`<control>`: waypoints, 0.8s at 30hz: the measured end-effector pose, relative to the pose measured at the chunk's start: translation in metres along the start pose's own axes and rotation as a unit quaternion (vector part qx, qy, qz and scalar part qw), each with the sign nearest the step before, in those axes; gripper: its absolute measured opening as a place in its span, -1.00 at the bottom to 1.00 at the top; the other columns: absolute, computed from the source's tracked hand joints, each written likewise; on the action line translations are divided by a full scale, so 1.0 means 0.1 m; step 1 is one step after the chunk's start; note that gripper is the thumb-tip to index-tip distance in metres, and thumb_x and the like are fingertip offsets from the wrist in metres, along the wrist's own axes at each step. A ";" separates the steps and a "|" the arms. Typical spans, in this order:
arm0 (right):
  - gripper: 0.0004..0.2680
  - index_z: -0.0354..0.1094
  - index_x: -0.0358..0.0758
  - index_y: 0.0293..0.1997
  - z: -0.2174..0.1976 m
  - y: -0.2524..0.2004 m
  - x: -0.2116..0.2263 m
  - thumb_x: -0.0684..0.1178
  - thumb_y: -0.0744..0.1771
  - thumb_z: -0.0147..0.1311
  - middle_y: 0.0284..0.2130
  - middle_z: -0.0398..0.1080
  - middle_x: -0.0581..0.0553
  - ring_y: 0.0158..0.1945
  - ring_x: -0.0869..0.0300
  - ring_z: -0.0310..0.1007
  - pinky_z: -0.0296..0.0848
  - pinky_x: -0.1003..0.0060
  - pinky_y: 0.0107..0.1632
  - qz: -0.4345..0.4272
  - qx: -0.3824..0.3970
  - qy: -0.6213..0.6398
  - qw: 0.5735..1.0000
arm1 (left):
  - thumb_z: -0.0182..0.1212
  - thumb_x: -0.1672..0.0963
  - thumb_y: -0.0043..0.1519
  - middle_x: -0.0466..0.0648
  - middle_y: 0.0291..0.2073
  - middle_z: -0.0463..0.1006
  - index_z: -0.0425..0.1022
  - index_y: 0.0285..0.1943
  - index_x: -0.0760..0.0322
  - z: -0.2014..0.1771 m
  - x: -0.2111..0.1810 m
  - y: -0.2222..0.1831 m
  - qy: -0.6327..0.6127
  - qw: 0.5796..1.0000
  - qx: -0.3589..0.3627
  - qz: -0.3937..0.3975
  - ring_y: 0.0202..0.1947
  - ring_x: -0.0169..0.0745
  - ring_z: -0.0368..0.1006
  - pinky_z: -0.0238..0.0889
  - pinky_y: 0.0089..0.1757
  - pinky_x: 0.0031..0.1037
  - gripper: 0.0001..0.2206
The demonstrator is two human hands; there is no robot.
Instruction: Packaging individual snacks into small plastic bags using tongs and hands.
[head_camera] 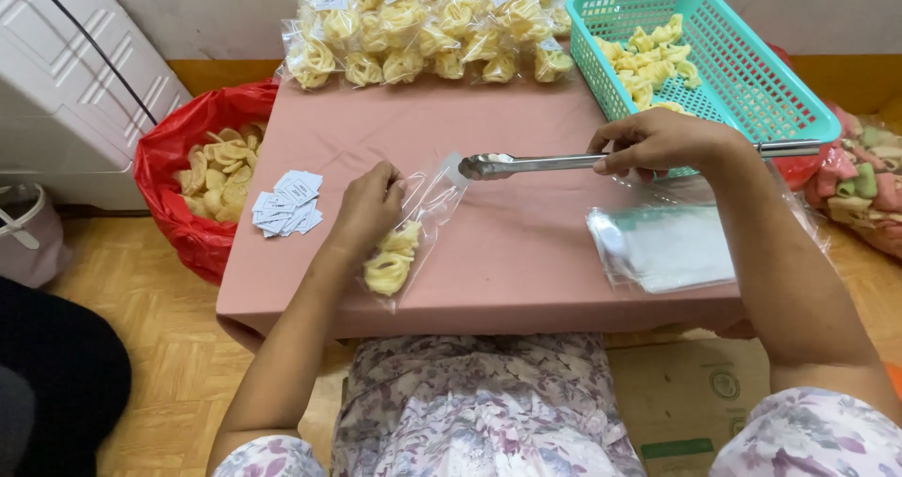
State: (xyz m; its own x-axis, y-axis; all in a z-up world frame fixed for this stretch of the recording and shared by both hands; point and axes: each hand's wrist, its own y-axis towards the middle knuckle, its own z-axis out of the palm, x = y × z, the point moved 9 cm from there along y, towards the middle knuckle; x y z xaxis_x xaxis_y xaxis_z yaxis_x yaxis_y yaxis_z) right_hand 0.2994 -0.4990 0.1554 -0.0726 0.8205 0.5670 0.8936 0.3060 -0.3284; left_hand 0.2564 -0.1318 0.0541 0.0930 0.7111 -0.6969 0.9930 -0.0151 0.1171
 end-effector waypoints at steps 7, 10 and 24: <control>-0.73 0.57 0.00 0.11 -0.30 -0.64 0.27 0.06 0.30 0.24 -0.43 0.50 -0.19 -0.43 0.10 0.44 0.32 0.27 -0.19 0.041 0.007 -0.156 0.987 | 0.04 0.19 0.38 -0.08 -0.41 0.48 0.34 -0.22 0.22 -0.32 -0.78 -0.40 -0.027 0.978 -0.111 0.177 -0.42 -0.14 0.37 0.20 -0.34 -0.31 -0.91; -0.73 0.60 0.07 0.04 -0.47 -0.95 0.44 0.19 0.29 0.20 -0.45 0.43 -0.16 -0.38 0.10 0.33 0.27 0.27 -0.22 0.042 -0.008 -0.211 0.977 | 0.08 0.23 0.40 -0.05 -0.36 0.47 0.37 -0.13 0.29 -0.48 -1.06 -0.64 -0.074 0.942 -0.150 0.291 -0.40 -0.18 0.41 0.30 -0.32 -0.41 -0.96; -0.70 0.43 0.51 0.06 -0.56 -1.81 1.02 0.36 0.23 0.09 -0.27 0.59 0.25 -0.33 0.15 0.53 0.46 0.18 -0.25 -0.070 -0.151 -0.462 0.871 | 0.01 0.26 0.41 0.15 -0.13 0.50 0.38 -0.09 0.35 -0.56 -1.37 -1.22 -0.234 0.843 -0.217 0.433 -0.04 0.06 0.50 0.45 0.01 -0.26 -0.95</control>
State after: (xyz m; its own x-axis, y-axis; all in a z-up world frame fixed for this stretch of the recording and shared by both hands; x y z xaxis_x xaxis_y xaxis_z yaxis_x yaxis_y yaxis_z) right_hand 0.1548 -0.4977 0.3149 -0.3910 0.8669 -0.3093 0.9132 0.4074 -0.0125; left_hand 0.1186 -0.1881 0.1751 0.8891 0.2081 -0.4076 0.4269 -0.0562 0.9025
